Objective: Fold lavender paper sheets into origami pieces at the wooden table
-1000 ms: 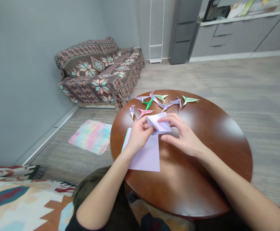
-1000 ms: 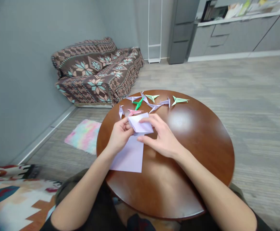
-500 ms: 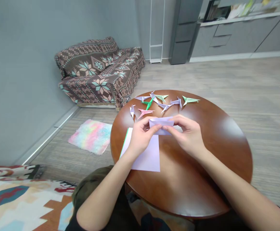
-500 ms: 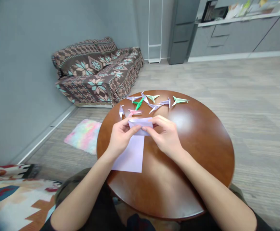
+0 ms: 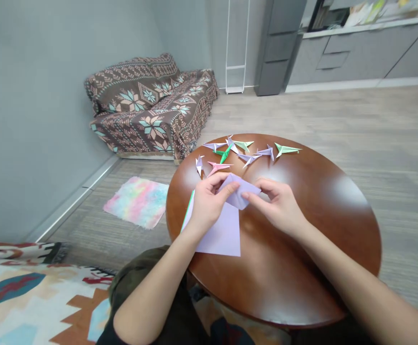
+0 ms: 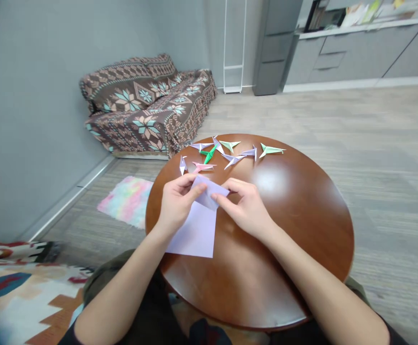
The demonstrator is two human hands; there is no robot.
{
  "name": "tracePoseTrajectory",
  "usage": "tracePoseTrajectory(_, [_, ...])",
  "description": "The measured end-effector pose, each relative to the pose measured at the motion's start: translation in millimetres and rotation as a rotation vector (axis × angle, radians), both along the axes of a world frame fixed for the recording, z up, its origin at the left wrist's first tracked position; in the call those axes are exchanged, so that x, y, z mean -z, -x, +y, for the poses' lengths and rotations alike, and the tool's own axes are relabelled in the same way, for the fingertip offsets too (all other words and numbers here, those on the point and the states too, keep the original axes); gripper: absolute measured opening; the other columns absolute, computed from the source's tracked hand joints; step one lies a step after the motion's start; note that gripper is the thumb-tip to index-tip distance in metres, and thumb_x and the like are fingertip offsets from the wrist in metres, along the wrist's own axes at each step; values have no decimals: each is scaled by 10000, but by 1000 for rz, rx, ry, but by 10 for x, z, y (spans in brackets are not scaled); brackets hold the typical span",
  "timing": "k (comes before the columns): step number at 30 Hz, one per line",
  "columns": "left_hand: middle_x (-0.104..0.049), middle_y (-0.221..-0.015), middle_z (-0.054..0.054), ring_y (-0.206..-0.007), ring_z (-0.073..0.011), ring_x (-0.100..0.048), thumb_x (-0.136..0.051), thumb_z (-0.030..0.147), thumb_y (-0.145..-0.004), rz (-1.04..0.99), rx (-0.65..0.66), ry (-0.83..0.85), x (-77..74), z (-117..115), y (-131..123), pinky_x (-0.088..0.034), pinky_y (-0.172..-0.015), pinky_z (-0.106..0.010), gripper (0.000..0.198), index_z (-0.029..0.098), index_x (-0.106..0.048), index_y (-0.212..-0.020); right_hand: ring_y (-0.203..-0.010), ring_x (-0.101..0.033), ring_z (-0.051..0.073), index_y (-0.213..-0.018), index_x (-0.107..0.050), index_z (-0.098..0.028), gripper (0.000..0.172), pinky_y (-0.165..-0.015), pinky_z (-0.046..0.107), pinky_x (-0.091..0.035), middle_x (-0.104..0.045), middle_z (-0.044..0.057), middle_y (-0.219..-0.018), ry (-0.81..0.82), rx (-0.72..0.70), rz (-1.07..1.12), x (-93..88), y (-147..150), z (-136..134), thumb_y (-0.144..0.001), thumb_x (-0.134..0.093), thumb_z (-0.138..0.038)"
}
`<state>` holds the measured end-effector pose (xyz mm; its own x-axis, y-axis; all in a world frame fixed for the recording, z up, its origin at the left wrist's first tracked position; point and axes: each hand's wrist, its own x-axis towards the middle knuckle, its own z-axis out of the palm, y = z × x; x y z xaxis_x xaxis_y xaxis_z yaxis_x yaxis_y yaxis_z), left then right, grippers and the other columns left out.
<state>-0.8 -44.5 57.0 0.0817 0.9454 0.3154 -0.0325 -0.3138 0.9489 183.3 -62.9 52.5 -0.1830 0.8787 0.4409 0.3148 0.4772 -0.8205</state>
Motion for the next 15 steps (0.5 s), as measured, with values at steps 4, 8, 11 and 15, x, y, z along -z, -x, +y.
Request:
tracePoseTrajectory(4, [-799, -845, -42, -810, -213, -715, -823, 316, -801, 78, 32, 6, -41, -39, -4, -571, -798, -323, 159, 168, -811, -855, -702, -602, 176, -777, -687, -205, 189, -658, 309, -452, -684, 12, -744, 10, -17, -2, -3, 15, -8, -936, -694, -308])
tracePoseTrajectory(8, [-809, -856, -35, -802, -214, -723, -799, 289, -815, 110, 56, 12, -65, -75, -15, -581, -784, -323, 119, 172, -813, -835, -700, -603, 177, -786, -713, -203, 192, -655, 312, -453, -698, 18, -747, 16, -17, 30, 15, 23, -7, -937, -699, -321])
tracePoseTrajectory(11, [-810, -847, -33, -809, -220, -728, -793, 276, -816, 121, 54, 4, -66, -78, -13, -580, -778, -324, 109, 170, -813, -827, -680, -602, 171, -751, -705, -203, 212, -648, 309, -456, -693, 12, -720, 35, -18, 46, 26, 25, -6, -925, -716, -322])
tracePoseTrajectory(15, [-811, -845, -30, -810, -223, -729, -792, 273, -811, 118, 53, 13, -59, -71, -9, -582, -777, -330, 100, 177, -815, -820, -681, -617, 178, -740, -712, -205, 218, -644, 311, -469, -704, 14, -718, 69, -23, 70, 35, 27, -8, -915, -729, -334])
